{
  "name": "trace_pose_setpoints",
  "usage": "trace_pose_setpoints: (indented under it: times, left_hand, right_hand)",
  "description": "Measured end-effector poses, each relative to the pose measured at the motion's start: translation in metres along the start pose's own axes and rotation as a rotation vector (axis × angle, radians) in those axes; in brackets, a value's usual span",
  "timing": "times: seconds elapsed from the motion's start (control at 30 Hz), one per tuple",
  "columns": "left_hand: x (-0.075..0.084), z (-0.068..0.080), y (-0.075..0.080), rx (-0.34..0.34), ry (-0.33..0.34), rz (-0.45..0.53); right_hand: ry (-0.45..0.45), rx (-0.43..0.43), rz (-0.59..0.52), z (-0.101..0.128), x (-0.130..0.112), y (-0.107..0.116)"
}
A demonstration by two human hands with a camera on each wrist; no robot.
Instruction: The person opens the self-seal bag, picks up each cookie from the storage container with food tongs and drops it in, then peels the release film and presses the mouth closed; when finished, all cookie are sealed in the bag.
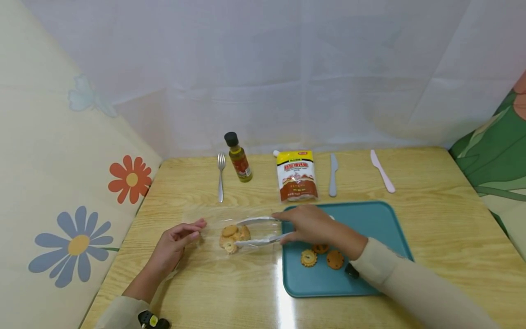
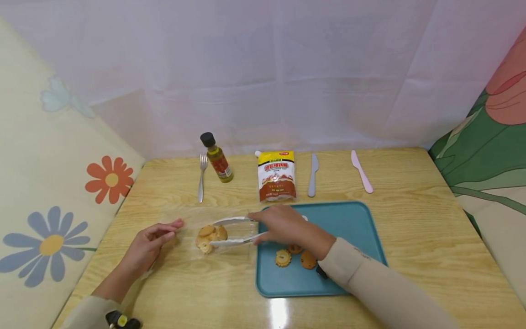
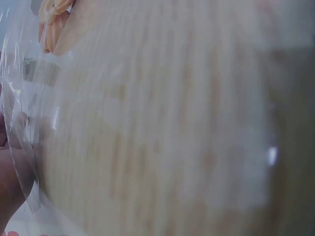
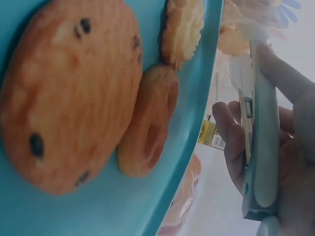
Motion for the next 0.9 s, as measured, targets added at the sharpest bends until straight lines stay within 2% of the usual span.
trace_pose_setpoints:
  times: [0.47,0.9]
  left_hand:
    - [0.001,0.001,0.0,0.002,0.013,-0.005]
    - [0.001,0.001,0.0,0.012,0.011,-0.007]
  right_hand:
    - [-0.021,0.004,-0.019,0.006,0.004,0.002]
    - [-0.032,0.036,-0.021,0.029,0.012,0.008]
Point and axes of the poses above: each hand's wrist, its own z-axis away from the middle knuckle, its own y-axis out of the back of the hand, x = y × z, the point moved 7 cm from there along -z, towards the middle knuckle, and after that the axes turned 2 degrees about x, right-handed, at the moved point
